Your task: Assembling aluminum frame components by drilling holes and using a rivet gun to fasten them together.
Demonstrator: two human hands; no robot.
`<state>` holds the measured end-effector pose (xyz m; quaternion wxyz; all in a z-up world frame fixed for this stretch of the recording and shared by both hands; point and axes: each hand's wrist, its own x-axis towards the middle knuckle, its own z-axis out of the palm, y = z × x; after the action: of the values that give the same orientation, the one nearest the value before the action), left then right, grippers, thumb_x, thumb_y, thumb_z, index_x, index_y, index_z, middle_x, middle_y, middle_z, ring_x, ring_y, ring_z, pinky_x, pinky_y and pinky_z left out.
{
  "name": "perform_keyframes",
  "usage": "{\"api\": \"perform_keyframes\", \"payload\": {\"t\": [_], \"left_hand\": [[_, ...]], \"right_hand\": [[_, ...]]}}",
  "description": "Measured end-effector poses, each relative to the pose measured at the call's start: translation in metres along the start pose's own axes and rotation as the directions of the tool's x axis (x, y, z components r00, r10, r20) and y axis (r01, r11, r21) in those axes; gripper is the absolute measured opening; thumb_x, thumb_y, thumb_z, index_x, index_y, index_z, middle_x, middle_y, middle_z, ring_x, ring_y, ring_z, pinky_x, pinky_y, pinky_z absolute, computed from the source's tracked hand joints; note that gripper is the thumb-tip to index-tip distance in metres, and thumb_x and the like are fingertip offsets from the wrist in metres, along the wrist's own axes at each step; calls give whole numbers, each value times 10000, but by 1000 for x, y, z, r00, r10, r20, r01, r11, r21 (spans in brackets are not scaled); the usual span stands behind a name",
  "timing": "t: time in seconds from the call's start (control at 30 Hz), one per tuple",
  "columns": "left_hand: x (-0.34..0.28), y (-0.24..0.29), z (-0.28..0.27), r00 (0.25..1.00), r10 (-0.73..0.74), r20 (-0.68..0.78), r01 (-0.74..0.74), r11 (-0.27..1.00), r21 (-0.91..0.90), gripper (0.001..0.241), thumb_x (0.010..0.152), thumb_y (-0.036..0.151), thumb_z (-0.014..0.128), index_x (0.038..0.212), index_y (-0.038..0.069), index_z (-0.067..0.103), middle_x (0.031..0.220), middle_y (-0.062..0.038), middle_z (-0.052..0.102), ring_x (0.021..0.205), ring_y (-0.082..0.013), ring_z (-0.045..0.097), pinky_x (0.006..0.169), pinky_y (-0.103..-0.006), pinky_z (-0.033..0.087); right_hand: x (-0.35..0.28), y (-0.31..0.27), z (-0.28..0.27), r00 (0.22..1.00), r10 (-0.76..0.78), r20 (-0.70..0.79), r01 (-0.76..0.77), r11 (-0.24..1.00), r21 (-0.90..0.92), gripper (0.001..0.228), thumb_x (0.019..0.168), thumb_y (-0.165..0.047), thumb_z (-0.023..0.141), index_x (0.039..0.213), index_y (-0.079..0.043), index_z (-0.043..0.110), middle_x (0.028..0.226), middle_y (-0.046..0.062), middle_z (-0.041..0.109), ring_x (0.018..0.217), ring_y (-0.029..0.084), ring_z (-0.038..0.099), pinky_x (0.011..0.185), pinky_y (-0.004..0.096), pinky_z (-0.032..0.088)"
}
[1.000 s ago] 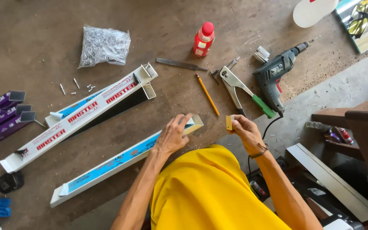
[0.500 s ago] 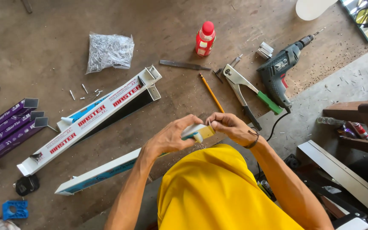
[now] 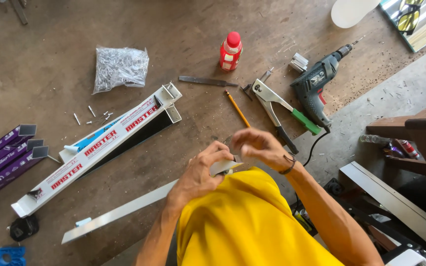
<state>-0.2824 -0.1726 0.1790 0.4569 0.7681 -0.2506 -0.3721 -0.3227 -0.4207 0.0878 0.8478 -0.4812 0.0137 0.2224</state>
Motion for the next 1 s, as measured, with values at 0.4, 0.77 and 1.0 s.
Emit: {"api": "perform_keyframes", "payload": {"t": [0.4,0.77,1.0], "left_hand": [[-15,7,65,721,542,-432,-132,719,683,329,848,32,648,1110,223,703,1164,42,674,1191,-306,619,1022,-465,511],[-3,27,19,880,171,-442,-33,952,303,515,700,-17,667,1127,269,701,1075,38,696,1047,-321,708,855,-538,596],[47,-13,-60,991,-60,-118,14,935,-355,548,625,-40,683,1141,140,721,1007,-27,730,962,-191,654,857,-397,570]], "right_hand": [[-8,31,-118,822,-321,-471,-525,-106,-844,1031,798,-484,762,1581,31,333,1399,266,451,1324,446,419,1135,552,324],[-40,-26,-104,824,-391,-409,-337,242,-910,712,646,-37,656,1352,-21,559,1150,227,593,1055,509,620,849,582,500],[-76,-53,10,868,-491,-75,115,345,-932,78,873,-168,697,871,-91,689,692,126,666,587,390,631,537,417,521]]}}
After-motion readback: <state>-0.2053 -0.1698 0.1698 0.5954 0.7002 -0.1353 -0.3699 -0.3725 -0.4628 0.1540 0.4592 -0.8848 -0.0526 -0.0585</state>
